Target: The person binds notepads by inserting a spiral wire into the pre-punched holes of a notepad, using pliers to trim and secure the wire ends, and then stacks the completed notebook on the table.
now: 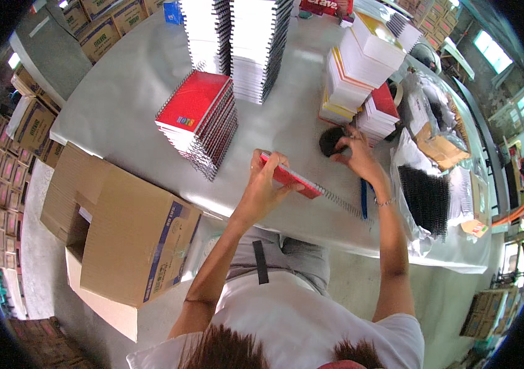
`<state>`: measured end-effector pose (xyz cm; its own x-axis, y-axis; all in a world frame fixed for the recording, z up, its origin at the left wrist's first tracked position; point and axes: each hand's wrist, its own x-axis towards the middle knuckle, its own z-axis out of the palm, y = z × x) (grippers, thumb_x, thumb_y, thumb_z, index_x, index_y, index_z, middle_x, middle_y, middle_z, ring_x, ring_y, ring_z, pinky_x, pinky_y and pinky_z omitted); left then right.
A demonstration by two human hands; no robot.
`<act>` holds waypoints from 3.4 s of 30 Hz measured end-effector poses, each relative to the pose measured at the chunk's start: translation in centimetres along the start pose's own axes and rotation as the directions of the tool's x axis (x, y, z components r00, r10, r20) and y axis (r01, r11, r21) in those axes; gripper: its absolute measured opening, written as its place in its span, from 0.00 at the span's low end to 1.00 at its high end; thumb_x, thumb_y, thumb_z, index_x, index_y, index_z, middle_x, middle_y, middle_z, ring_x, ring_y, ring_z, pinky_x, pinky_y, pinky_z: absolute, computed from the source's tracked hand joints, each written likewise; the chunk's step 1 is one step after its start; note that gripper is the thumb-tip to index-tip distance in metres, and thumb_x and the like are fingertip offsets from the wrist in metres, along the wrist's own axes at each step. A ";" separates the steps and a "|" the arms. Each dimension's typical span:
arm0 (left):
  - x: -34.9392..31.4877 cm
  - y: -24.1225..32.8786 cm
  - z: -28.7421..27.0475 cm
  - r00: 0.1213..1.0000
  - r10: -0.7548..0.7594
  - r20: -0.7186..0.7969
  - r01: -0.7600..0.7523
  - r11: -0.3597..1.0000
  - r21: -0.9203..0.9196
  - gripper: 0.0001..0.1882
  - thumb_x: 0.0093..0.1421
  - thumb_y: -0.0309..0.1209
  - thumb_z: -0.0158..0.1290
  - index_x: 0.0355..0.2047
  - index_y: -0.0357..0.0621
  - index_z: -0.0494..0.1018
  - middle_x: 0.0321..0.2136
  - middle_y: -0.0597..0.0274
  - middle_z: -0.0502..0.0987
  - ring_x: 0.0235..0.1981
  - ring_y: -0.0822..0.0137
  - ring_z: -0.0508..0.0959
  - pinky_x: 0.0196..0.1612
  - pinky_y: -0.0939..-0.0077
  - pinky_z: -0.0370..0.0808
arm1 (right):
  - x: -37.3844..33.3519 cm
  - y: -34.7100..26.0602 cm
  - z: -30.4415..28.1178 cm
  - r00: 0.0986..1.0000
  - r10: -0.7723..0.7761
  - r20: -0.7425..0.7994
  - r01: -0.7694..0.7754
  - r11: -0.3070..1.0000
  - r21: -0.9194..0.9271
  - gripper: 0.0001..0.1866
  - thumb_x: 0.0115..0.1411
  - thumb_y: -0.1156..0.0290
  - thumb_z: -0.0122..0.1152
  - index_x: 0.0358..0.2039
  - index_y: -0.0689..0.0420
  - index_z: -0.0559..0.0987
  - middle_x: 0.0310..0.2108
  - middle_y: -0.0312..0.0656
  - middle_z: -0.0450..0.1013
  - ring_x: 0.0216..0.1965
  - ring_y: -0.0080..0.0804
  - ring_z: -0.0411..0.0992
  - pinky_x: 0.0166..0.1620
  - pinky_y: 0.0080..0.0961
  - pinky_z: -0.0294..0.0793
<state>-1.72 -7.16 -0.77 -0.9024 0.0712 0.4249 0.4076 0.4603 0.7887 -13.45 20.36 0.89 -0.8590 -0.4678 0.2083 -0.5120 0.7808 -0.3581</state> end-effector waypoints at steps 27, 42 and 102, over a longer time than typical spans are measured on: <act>0.3 0.9 0.4 0.996 -0.069 0.060 0.076 0.991 -0.109 0.36 0.40 0.35 0.76 0.45 0.43 0.65 0.44 0.57 0.64 0.47 0.58 0.69 0.50 0.65 0.70 | -5.6 -3.7 -2.9 0.893 -0.378 0.244 -0.197 0.160 0.967 0.20 0.49 0.59 0.77 0.29 0.58 0.74 0.58 0.49 0.70 0.59 0.37 0.65 0.59 0.31 0.61; 0.7 0.6 0.3 0.995 -0.040 0.095 0.051 0.993 -0.108 0.35 0.42 0.32 0.76 0.45 0.44 0.66 0.45 0.57 0.64 0.48 0.58 0.70 0.49 0.65 0.73 | -5.6 -3.3 -4.2 0.899 -0.358 0.251 -0.173 0.235 0.956 0.21 0.53 0.58 0.75 0.31 0.59 0.72 0.58 0.52 0.71 0.61 0.31 0.63 0.61 0.29 0.60; 0.2 -3.5 1.2 0.962 -0.118 0.247 0.224 0.857 -0.464 0.55 0.40 0.34 0.78 0.63 0.54 0.52 0.45 0.61 0.60 0.48 0.66 0.65 0.54 0.72 0.65 | -3.6 -8.8 -3.9 0.953 -0.075 0.295 -0.110 0.819 0.563 0.22 0.58 0.57 0.71 0.38 0.65 0.77 0.33 0.39 0.74 0.40 0.21 0.72 0.48 0.24 0.71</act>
<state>-3.44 -7.74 -3.98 -0.9504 0.2326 0.2064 0.2122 -0.0004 0.9772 -5.83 16.80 6.80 -0.7787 -0.6259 -0.0432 -0.3218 0.4575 -0.8290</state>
